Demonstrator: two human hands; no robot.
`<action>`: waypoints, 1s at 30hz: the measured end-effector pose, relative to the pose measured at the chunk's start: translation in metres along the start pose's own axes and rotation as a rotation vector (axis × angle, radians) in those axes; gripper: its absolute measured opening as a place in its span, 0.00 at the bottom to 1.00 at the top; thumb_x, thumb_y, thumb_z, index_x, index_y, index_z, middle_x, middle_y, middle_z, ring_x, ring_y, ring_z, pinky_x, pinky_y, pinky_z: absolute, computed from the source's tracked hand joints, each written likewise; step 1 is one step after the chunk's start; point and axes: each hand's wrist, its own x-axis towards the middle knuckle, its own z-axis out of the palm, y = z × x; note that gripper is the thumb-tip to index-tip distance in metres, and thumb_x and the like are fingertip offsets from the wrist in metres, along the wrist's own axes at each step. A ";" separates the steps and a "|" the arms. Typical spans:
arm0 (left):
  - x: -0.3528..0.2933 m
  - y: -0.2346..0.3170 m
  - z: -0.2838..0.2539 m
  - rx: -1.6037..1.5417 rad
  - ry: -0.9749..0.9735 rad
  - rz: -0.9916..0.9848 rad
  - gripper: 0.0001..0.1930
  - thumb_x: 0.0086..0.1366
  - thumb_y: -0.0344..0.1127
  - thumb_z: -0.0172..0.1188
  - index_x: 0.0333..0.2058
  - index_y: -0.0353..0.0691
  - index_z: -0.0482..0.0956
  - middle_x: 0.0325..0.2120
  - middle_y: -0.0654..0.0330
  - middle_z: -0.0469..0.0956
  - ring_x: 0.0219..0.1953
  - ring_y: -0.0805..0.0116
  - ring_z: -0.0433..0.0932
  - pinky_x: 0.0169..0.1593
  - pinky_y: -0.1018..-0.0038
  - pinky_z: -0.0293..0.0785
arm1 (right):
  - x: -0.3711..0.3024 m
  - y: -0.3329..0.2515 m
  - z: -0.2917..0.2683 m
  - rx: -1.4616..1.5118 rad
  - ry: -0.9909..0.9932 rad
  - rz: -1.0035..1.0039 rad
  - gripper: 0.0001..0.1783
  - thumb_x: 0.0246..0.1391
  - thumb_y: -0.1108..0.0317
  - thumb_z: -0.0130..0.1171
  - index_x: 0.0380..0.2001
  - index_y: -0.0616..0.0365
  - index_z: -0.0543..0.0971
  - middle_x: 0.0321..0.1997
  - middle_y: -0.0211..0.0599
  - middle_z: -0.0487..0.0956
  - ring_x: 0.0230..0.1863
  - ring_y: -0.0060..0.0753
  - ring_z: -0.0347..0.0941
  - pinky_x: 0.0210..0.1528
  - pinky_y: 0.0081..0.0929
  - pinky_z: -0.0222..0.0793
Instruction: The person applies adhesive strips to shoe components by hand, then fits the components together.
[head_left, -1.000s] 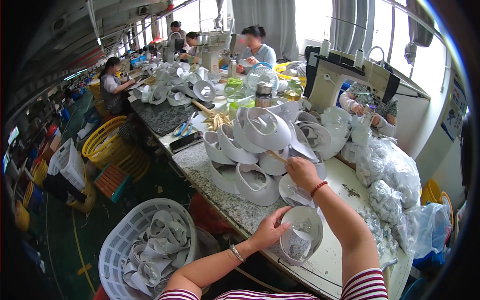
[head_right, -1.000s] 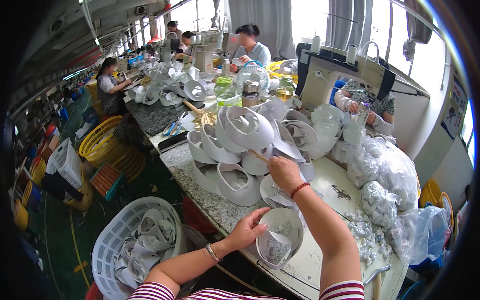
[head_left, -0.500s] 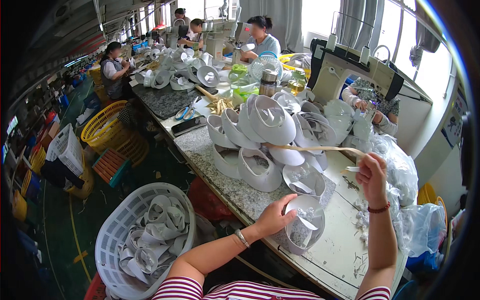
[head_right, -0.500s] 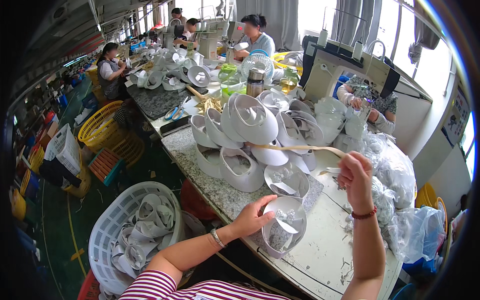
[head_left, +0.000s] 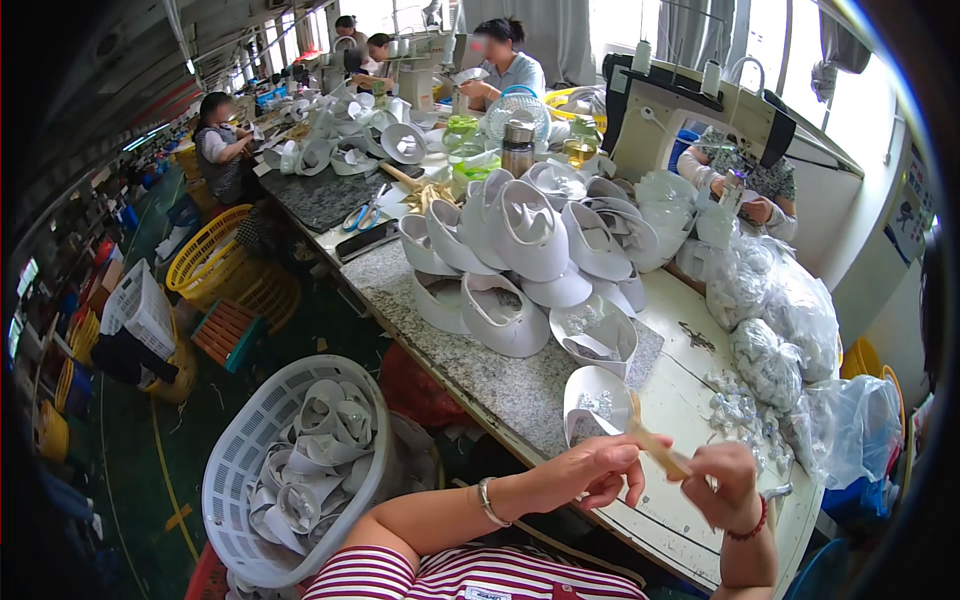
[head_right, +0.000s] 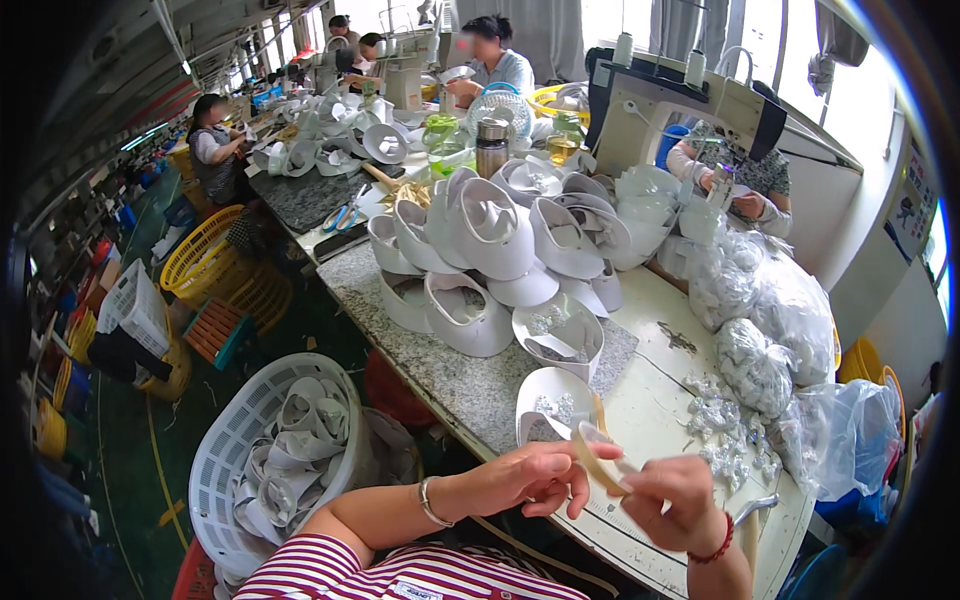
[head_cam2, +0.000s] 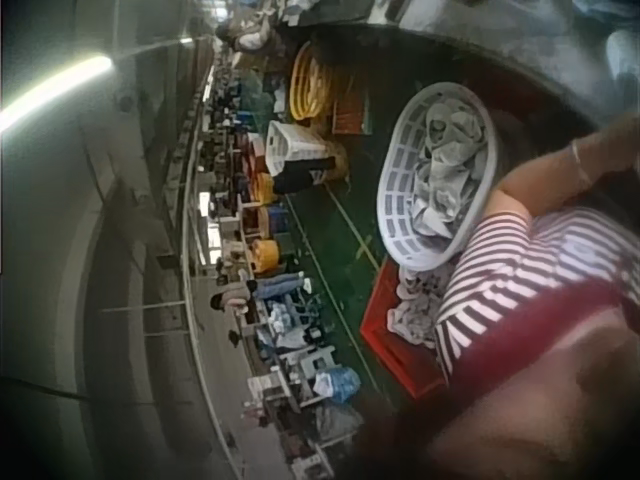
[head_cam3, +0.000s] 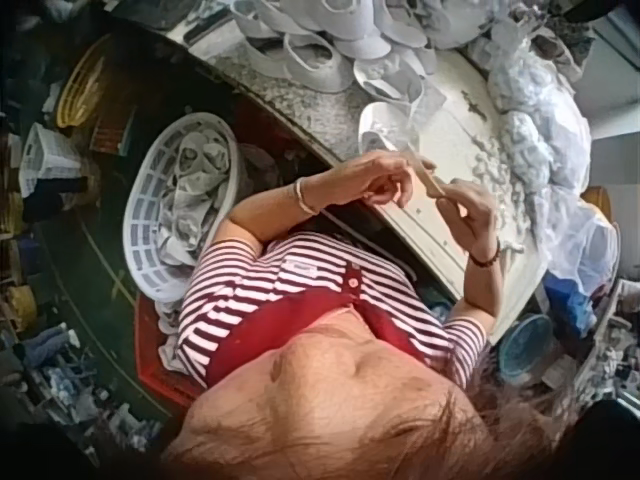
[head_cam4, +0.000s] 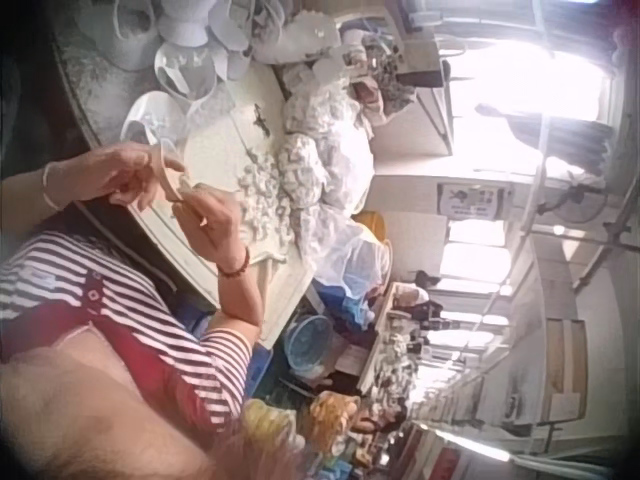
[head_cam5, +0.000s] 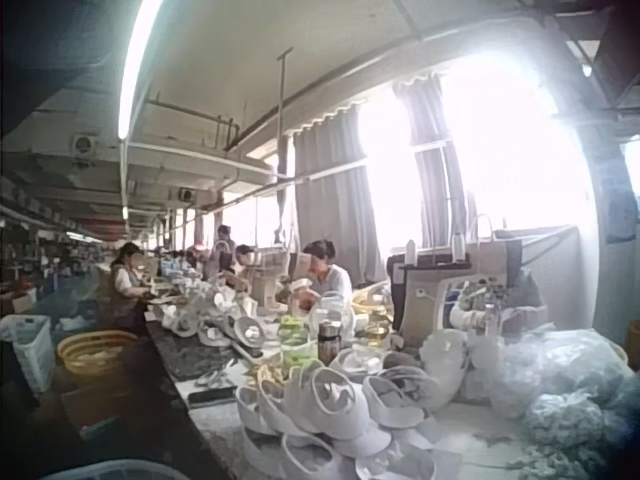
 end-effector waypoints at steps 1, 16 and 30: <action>0.002 -0.001 0.000 -0.140 0.005 0.014 0.26 0.71 0.47 0.46 0.60 0.33 0.66 0.22 0.65 0.72 0.15 0.82 0.60 0.20 0.85 0.57 | -0.009 -0.003 0.000 -0.043 -0.086 -0.020 0.10 0.41 0.79 0.63 0.31 0.58 0.80 0.14 0.32 0.71 0.12 0.29 0.67 0.16 0.22 0.60; 0.008 0.025 -0.029 0.199 0.351 0.356 0.15 0.71 0.38 0.50 0.47 0.34 0.78 0.16 0.71 0.66 0.16 0.85 0.61 0.19 0.87 0.55 | -0.068 -0.001 0.022 0.019 -0.370 0.473 0.07 0.51 0.70 0.64 0.35 0.53 0.85 0.24 0.37 0.81 0.21 0.34 0.77 0.22 0.22 0.69; -0.017 0.038 -0.036 0.134 0.448 0.461 0.11 0.70 0.34 0.53 0.44 0.34 0.80 0.17 0.71 0.68 0.17 0.86 0.62 0.20 0.86 0.57 | -0.033 -0.006 0.033 0.066 -0.672 0.332 0.13 0.51 0.61 0.65 0.40 0.51 0.83 0.37 0.31 0.83 0.24 0.33 0.77 0.27 0.24 0.73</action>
